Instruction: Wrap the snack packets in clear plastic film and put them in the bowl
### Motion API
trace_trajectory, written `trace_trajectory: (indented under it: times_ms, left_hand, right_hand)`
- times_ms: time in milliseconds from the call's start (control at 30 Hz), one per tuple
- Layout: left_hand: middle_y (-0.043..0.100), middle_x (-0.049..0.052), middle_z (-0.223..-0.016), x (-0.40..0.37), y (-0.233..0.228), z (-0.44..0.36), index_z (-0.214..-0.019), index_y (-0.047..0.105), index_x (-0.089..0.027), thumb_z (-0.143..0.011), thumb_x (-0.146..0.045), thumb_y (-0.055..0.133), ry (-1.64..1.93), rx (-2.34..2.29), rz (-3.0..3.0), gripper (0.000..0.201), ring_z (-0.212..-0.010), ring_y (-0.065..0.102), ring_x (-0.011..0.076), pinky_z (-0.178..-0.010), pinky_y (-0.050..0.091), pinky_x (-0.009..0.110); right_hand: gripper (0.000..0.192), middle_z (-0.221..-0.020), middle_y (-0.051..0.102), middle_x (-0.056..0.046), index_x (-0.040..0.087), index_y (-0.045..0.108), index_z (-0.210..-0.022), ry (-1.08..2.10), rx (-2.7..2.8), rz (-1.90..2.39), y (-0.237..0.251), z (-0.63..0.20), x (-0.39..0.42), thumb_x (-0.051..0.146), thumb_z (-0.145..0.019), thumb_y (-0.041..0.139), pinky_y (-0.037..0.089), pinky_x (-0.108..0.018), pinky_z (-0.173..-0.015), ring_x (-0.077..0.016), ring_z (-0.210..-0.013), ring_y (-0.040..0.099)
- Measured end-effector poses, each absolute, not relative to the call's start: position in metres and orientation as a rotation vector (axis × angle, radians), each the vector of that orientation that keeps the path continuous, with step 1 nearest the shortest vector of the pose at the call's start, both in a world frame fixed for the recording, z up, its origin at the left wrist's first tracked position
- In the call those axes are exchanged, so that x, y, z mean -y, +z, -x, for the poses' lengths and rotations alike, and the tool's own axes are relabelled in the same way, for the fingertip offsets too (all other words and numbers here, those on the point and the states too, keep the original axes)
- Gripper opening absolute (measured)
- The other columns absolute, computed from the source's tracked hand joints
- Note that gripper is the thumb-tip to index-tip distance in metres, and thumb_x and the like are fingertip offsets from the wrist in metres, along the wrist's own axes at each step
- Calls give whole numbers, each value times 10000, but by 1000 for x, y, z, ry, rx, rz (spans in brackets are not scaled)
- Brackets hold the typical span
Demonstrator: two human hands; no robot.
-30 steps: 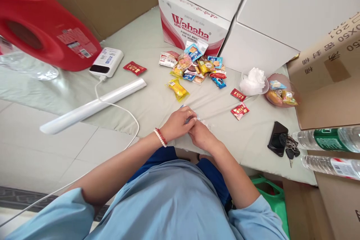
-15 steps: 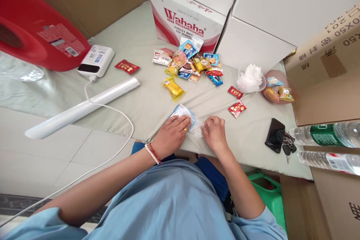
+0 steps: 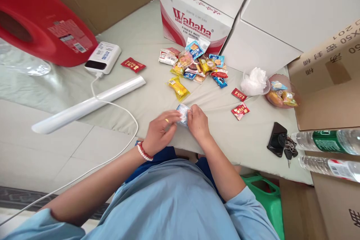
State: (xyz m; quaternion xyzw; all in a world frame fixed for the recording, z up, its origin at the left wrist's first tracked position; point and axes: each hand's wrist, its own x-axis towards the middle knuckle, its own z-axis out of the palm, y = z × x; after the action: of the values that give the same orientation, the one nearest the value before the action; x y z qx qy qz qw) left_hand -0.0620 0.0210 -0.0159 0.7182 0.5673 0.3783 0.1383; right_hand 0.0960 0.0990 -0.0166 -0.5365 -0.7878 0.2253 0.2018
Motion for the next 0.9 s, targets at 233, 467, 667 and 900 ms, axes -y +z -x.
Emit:
trace_trajectory:
  times_ms: [233,467,667,900]
  left_hand:
    - [674,155,-1104,-42,-28,42,-1052,698,-165,-903,-388,662,797,-2174,-1814,271,-1051,603,334,-906,528,499]
    - [663,140,-1119,-24,-9,16,-1107,657,-172,-970,-239,563,1118,-1941,-2072,179,-1035,618,260,-896,529,405]
    - [732,130,-1236,1,-21,-9,-1192,666,-176,-1020,-147,486,1067,-1578,-2633,250,-1252,616,258,-880,478,401]
    - [670,173,-1401,10,-37,-13,-1312,626,-85,-981,-152,502,1010,-1096,-2688,360,-1377,562,281,-1040,481,441]
  right_hand:
    - [199,-816,656,-40,251,519,-917,708,2090,1480,-10,-104,-85,369,-1013,391,484,-337,-761,-223,-774,620]
    - [331,-841,706,-24,243,615,-1077,1257,1540,1433,1,-130,-58,533,-998,476,587,-356,-751,-199,-727,674]
    - [458,-942,731,-63,217,669,-924,1591,1125,1272,7,-152,-33,674,-894,639,586,-364,-804,-225,-874,678]
    - [443,-989,756,-32,231,730,-1043,1751,867,1264,-4,-173,-27,500,-725,881,550,-324,-866,-209,-935,678]
